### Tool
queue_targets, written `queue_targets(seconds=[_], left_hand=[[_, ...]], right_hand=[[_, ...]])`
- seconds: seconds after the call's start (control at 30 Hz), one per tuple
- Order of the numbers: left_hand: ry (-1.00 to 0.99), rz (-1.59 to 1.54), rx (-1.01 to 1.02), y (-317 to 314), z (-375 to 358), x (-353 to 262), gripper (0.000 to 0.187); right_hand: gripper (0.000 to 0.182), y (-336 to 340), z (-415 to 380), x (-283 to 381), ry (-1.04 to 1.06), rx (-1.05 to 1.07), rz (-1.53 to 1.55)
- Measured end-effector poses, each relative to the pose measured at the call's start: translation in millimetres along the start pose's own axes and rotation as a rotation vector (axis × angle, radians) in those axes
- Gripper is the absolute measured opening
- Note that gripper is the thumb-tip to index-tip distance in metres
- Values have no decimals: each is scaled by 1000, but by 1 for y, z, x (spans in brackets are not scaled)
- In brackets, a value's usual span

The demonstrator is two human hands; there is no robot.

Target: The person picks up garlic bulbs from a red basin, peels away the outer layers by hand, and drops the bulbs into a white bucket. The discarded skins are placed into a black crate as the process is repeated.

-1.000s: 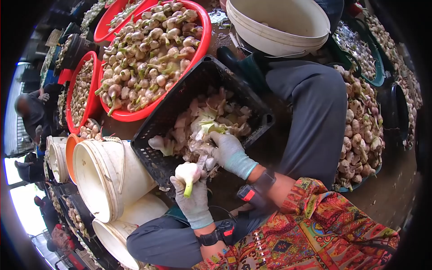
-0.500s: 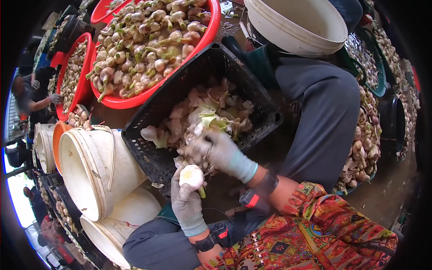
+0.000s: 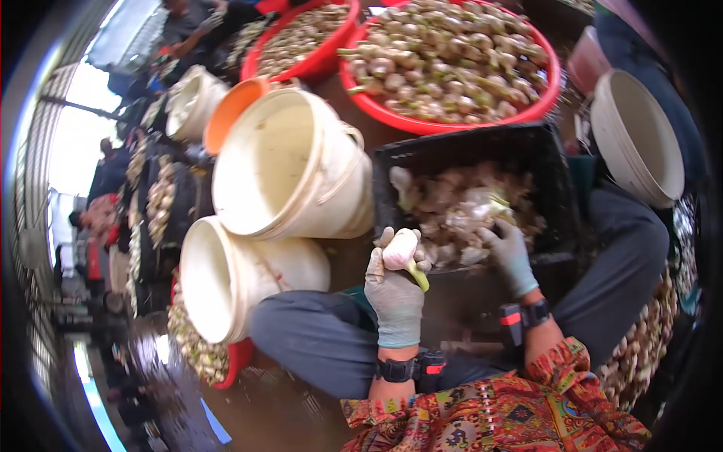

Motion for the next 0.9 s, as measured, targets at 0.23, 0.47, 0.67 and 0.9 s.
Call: queue_targets(seconds=[0.23,0.47,0.67,0.9], left_hand=[[-553,-721,-21,-47,-15,-182,60],[-382,607,156,-161,121,-44,39],[-103,1537,343,-186,309,106,34],[-594,2581,573,-200,404,253,83]], right_hand=[[20,-2,-5,-1,178,-75,-76],[27,3,0,31,-76,100,-13],[26,-5,10,-8,-145,71,115],[27,16,36,19,-271,-29,317]])
Point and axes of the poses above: each hand's wrist, its own z-axis towards the middle knuckle, its own y-axis out of the back of the hand, x = y × z, the point moved 2 cm from there along z, towards the middle knuckle, and after that the axes turned 11 degrees about -x, right-handed, at the moved point
